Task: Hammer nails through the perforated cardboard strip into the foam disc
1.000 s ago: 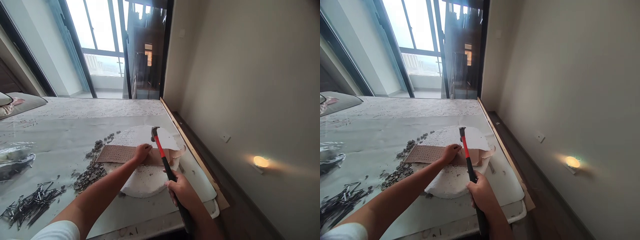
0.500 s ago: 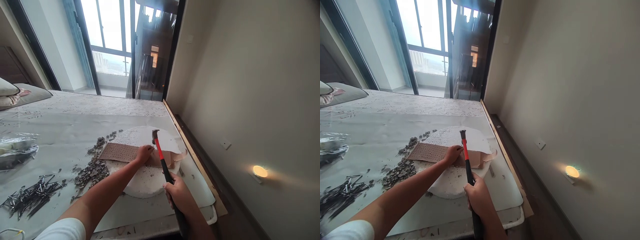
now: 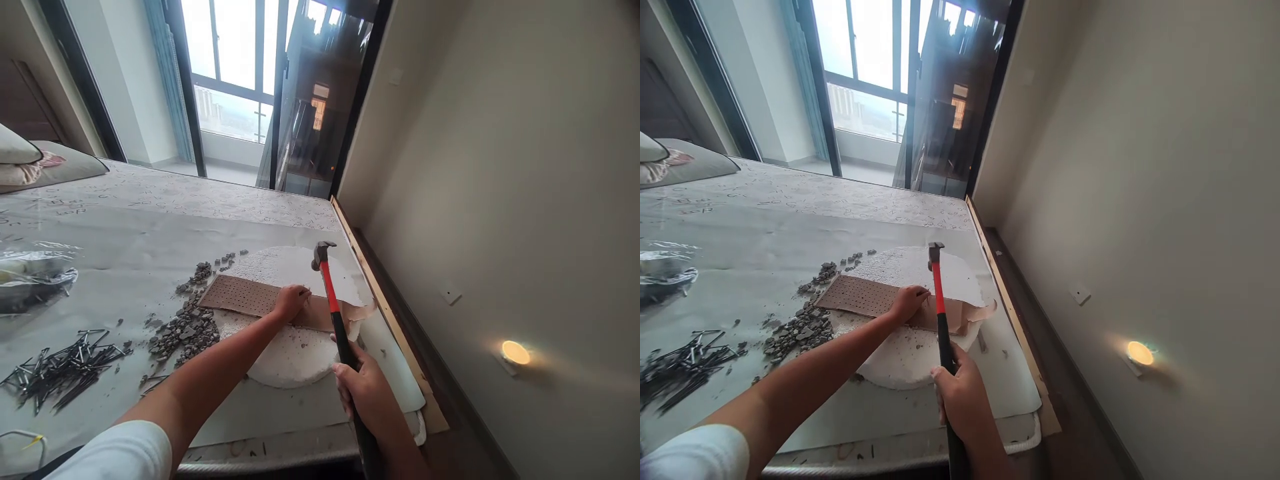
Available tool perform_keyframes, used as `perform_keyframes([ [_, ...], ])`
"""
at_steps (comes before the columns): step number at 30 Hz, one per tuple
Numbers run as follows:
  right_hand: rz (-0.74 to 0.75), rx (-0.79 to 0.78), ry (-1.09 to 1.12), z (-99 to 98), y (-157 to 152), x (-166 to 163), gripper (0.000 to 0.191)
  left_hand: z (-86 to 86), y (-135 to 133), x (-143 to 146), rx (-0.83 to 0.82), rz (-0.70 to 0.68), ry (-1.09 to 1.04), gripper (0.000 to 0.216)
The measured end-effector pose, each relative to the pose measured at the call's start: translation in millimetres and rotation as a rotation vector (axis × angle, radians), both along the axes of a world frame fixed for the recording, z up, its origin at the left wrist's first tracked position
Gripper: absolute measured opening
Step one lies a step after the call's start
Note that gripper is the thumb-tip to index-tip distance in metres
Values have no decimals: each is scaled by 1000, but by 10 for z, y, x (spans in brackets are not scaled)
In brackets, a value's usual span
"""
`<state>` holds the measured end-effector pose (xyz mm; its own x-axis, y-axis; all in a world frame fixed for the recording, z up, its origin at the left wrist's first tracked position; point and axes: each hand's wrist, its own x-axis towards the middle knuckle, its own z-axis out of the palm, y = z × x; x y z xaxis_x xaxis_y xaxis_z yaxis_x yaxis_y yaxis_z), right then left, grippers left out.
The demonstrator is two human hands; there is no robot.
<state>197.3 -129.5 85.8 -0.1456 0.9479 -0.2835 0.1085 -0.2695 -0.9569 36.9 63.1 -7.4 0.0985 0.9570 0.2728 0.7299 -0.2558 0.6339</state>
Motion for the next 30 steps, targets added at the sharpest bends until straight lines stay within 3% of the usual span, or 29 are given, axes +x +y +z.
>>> perform_keyframes([
  [5,15,-65,23,-12,7,-63,53,-11,5,-2,-6,18,38,33],
  [10,-21,11,20,-11,-42,-47,52,-17,1,2,13,2,24,29],
  [15,-3,-106,2,-70,-22,-50,55,-11,10,-4,-18,25,34,32],
  [21,-30,-27,38,20,-47,-21,55,-8,14,-6,-6,3,38,31],
  [26,-3,-127,59,31,-11,-58,58,-8,4,-8,-17,21,36,32],
  [30,-35,-45,98,24,-27,-64,58,-15,8,-12,6,-6,25,29],
])
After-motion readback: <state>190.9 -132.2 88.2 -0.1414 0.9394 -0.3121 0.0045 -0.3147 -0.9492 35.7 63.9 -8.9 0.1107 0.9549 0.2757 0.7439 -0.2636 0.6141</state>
